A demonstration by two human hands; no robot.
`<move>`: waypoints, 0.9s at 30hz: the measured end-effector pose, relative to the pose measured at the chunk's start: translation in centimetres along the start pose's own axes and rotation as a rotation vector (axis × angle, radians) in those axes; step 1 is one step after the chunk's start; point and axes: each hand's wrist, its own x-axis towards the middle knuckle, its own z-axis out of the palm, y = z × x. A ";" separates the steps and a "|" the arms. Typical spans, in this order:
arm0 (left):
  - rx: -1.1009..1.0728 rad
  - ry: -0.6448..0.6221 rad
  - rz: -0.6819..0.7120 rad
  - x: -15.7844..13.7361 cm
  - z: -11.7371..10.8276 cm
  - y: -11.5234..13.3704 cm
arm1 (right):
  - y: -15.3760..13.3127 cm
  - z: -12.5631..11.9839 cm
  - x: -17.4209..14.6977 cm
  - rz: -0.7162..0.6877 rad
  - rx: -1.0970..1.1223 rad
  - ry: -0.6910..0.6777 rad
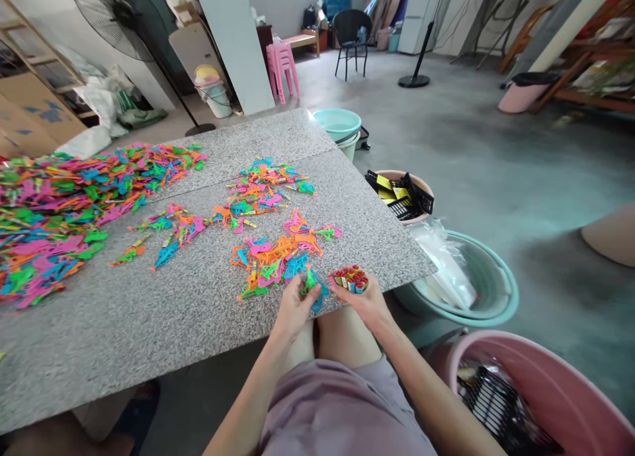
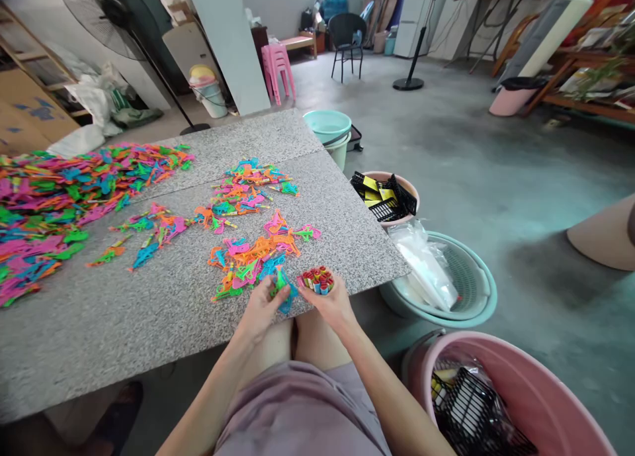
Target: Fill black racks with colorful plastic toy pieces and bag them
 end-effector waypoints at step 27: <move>-0.759 0.062 -0.114 -3.6 -2.6 3.4 | -3.0 2.4 -0.2 0.487 0.225 -0.322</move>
